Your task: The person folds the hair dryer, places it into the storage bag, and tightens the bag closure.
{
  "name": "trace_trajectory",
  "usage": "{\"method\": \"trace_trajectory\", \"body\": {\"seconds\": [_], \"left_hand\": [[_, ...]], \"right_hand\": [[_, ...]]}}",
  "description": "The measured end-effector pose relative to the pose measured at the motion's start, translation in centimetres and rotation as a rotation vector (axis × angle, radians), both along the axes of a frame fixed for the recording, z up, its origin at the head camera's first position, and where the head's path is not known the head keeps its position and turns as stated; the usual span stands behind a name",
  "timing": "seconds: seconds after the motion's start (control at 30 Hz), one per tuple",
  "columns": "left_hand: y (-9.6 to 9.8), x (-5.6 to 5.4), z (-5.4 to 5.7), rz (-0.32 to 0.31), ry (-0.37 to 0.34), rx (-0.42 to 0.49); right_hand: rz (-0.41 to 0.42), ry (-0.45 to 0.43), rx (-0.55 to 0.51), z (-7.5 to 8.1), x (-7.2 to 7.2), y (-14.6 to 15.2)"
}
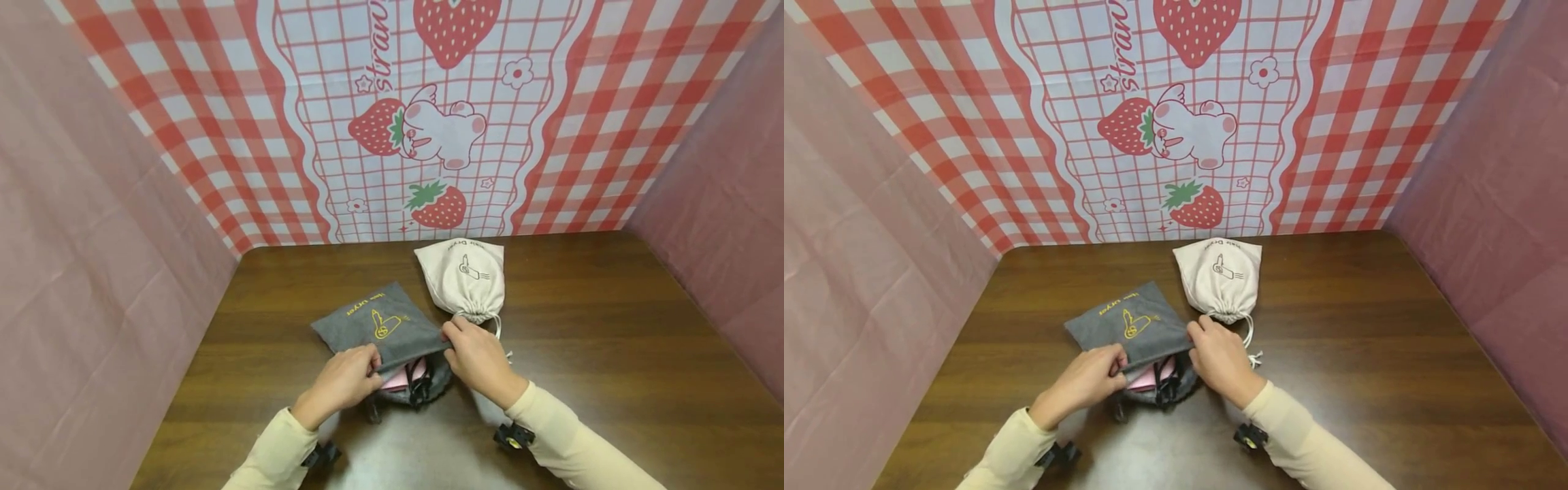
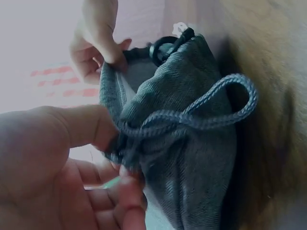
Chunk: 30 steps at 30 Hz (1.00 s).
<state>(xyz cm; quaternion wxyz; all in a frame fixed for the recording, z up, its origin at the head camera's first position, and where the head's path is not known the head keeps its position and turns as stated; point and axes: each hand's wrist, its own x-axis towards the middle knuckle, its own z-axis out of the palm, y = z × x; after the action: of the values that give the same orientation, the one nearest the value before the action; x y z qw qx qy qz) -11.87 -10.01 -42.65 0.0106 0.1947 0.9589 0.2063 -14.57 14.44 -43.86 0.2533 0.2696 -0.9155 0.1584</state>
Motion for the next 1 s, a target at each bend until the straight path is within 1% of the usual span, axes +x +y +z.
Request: {"method": "trace_trajectory", "body": {"seconds": [0.1, 0.2, 0.3, 0.37, 0.47, 0.57, 0.7, 0.83, 0.87, 1.0], "left_hand": [[-0.2, 0.2, -0.2, 0.084, -0.033, -0.045], [-0.4, 0.3, -0.2, 0.132, -0.056, -0.068], [-0.7, 0.2, 0.0, 0.115, -0.077, -0.046], [-0.9, 0.2, 0.0, 0.092, -0.119, 0.014], [-1.3, 0.2, 0.1, 0.062, -0.204, 0.129], [-1.5, 0.2, 0.1, 0.048, -0.266, 0.216], [-1.6, 0.1, 0.1, 0.026, -0.310, 0.280], [-1.5, 0.1, -0.2, 0.007, -0.361, 0.342], [-1.5, 0.1, -0.3, 0.002, -0.369, 0.354], [-1.4, 0.1, -0.7, -0.013, -0.391, 0.380]], "right_hand": [[-0.029, -0.035, -0.019, -0.3, 0.1, 0.3], [-0.063, -0.079, -0.040, -0.4, 0.2, 0.5], [-0.103, -0.116, -0.064, -0.4, 0.1, 0.7], [-0.125, -0.152, -0.081, -0.3, 0.0, 0.8], [-0.129, -0.236, -0.115, -0.1, -0.1, 0.9], [-0.095, -0.345, -0.159, -0.2, -0.3, 0.9], [-0.034, -0.509, -0.236, -0.4, -0.3, 0.9], [0.008, -0.664, -0.312, -0.6, -0.2, 0.9], [0.016, -0.686, -0.325, -0.6, -0.2, 0.9], [0.038, -0.725, -0.355, -0.6, -0.2, 1.0]]}}
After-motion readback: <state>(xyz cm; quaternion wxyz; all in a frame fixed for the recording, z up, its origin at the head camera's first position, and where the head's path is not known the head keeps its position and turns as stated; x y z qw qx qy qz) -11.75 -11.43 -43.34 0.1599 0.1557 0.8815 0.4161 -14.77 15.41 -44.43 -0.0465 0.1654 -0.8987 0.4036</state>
